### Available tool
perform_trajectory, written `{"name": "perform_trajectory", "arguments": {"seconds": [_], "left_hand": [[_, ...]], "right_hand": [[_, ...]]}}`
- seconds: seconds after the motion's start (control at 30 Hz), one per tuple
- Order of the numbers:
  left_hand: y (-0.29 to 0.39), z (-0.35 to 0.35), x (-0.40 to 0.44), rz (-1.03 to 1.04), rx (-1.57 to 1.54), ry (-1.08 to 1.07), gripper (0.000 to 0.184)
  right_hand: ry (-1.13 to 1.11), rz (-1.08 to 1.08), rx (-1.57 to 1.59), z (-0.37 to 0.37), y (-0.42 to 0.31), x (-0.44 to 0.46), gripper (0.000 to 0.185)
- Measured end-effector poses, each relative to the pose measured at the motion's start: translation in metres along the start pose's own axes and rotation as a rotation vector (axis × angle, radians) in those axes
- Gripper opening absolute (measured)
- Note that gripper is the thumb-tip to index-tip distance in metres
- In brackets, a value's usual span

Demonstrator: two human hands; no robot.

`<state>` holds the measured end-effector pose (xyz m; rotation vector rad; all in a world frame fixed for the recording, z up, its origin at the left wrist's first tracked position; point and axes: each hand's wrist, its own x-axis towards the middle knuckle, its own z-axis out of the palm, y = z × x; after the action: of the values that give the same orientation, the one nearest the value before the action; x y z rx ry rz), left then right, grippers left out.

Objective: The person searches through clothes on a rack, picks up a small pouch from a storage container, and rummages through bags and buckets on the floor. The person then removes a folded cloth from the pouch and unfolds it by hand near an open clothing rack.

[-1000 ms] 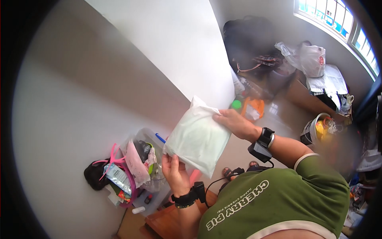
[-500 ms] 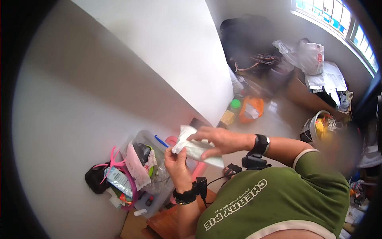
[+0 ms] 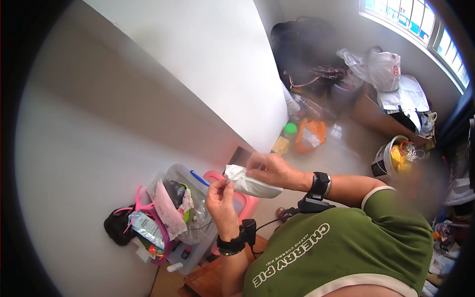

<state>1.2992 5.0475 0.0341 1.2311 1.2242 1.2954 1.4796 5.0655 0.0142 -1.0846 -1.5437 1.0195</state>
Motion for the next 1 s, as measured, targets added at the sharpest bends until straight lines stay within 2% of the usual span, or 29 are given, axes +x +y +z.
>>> {"name": "perform_trajectory", "arguments": {"seconds": [0.07,0.27,0.47,0.57,0.77,1.0], "left_hand": [[-0.001,0.0,0.002,-0.005,0.017,-0.01,0.01],[-0.002,0.015,0.004,-0.041,-0.056,-0.013,0.014],[-0.013,0.025,-0.001,0.002,0.005,-0.088,0.02],[-0.018,0.025,-0.003,-0.051,0.07,-0.095,0.02],[-0.01,0.024,-0.005,-0.034,0.139,-0.095,0.012],[-0.013,0.029,-0.008,-0.05,0.192,-0.103,0.016]], "right_hand": [[0.075,-0.165,-0.112,0.002,0.008,0.001,0.014],[-0.011,-0.198,-0.123,0.001,0.0,0.0,0.016],[-0.008,0.042,0.059,-0.004,0.0,0.001,0.015],[-0.01,-0.096,-0.04,-0.005,0.004,0.0,0.017],[-0.049,-0.08,-0.106,-0.006,0.003,0.0,0.015],[0.078,-0.141,-0.208,-0.006,0.013,-0.001,0.016]]}}
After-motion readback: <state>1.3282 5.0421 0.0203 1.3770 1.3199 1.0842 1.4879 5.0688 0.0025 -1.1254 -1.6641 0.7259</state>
